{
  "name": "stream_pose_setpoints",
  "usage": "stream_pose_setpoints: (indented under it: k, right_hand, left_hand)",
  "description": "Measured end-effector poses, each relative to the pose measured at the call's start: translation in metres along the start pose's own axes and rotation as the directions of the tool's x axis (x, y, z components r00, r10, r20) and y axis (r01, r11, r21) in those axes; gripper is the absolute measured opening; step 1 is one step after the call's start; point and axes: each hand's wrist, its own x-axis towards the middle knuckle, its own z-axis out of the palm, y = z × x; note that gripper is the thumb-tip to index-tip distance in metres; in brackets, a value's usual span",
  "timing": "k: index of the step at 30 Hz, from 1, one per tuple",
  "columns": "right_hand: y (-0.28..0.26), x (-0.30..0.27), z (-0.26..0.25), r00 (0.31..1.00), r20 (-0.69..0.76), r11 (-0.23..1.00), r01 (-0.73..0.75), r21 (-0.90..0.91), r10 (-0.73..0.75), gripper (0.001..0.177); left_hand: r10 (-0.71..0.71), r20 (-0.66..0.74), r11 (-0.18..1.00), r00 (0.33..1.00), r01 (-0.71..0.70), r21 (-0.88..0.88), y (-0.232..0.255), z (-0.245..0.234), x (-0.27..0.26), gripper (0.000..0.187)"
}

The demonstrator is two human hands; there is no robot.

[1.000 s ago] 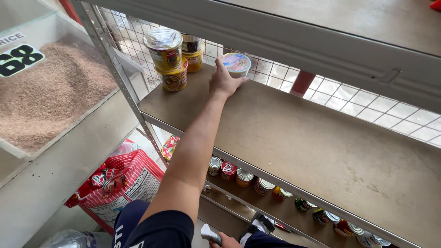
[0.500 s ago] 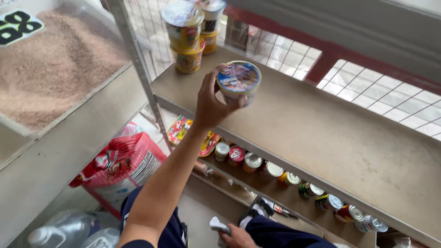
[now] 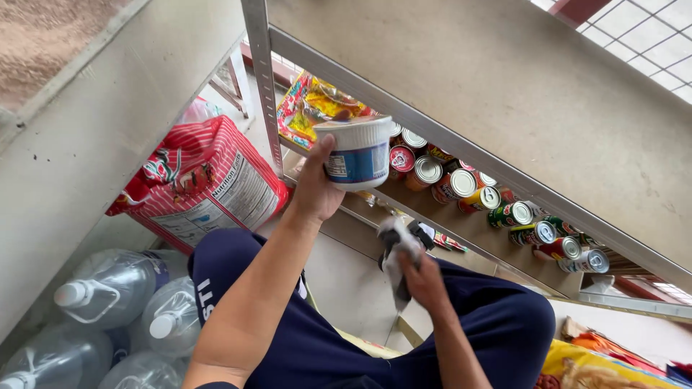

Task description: Wiping dust off instant noodle cups with a cloth and organizing them on a shelf.

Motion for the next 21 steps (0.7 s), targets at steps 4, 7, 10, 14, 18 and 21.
stream_pose_setpoints:
  k: [4,7,10,14,18,21]
  right_hand:
    - [-0.079,-0.005,-0.031,0.937,-0.265,0.956,0.266,0.124,-0.226,0.024]
    - [-0.074,0.029,-0.042,0.823,-0.480,0.831,0.475,0.289,-0.304,0.042]
    - [-0.096,0.057,-0.035,0.398,-0.136,0.408,0.757,-0.510,-0.907,0.034]
    - [-0.201,0.028,-0.027,0.462,-0.089,0.464,0.822,-0.331,-0.882,0.099]
    - [-0.175,0.055,-0.049,0.555,-0.343,0.649,0.693,-0.313,-0.758,0.055]
    - [-0.187,0.050,-0.029,0.546,-0.357,0.645,0.708,-0.288,-0.758,0.062]
  left_hand:
    - [-0.145,0.029,0.987,0.989,0.142,0.072,0.008,0.012,-0.011,0.057]
    - [-0.195,-0.034,0.966,0.980,0.198,0.169,-0.010,0.001,-0.015,0.057]
    - [-0.275,-0.076,0.920,0.958,0.285,0.268,-0.011,0.013,-0.018,0.057]
    - [-0.242,-0.096,0.904,0.965,0.261,0.339,-0.016,-0.001,-0.016,0.052]
    - [-0.381,-0.132,0.860,0.915,0.403,0.313,-0.005,0.039,-0.026,0.045]
    - [-0.378,-0.127,0.891,0.917,0.398,0.220,-0.015,0.024,-0.019,0.057]
